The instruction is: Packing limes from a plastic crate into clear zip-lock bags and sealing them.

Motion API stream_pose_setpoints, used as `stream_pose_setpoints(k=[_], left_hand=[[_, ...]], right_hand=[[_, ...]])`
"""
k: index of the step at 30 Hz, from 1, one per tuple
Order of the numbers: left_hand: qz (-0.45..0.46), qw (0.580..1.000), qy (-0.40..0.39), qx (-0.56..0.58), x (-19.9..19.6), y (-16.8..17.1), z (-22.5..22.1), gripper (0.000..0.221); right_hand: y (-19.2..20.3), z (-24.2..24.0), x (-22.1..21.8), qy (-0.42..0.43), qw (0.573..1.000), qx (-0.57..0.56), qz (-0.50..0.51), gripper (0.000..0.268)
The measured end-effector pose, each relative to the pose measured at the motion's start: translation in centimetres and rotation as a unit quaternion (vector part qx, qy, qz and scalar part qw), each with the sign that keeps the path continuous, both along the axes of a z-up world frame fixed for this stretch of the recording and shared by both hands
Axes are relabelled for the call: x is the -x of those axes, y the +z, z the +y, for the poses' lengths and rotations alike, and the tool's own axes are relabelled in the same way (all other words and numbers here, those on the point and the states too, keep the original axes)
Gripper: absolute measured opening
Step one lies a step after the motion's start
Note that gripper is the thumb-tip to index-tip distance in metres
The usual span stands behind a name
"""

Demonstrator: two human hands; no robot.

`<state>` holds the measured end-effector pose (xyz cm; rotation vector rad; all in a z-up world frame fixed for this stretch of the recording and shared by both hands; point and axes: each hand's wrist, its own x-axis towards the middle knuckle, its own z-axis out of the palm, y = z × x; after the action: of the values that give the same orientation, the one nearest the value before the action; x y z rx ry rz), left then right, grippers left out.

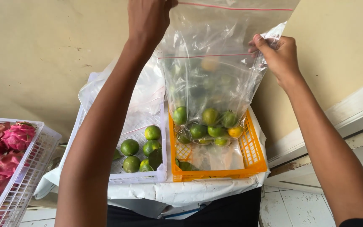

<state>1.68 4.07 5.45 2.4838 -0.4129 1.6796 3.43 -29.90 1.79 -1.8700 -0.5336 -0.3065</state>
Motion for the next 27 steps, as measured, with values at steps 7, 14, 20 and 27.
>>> stream_pose_setpoints(k=[7, 14, 20, 27], left_hand=[[0.015, 0.997, 0.031, 0.073, 1.6, -3.1, -2.7, 0.048], [0.097, 0.930, -0.041, -0.352, 10.6, -8.4, -6.8, 0.068], [0.233, 0.941, 0.072, -0.233, 9.2, -11.4, -8.1, 0.084], [0.163, 0.978, 0.040, -0.122, 4.0, -13.3, -7.5, 0.071]], right_hand=[[0.8, 0.9, 0.6, -0.035, 0.998, 0.015, 0.046, 0.015], [-0.2, 0.7, 0.3, -0.102, 0.993, 0.049, 0.025, 0.012], [-4.3, 3.4, 5.2, -0.278, 0.849, 0.187, -0.408, 0.070], [-7.1, 6.0, 3.5, -0.061, 0.870, 0.371, -0.318, 0.068]])
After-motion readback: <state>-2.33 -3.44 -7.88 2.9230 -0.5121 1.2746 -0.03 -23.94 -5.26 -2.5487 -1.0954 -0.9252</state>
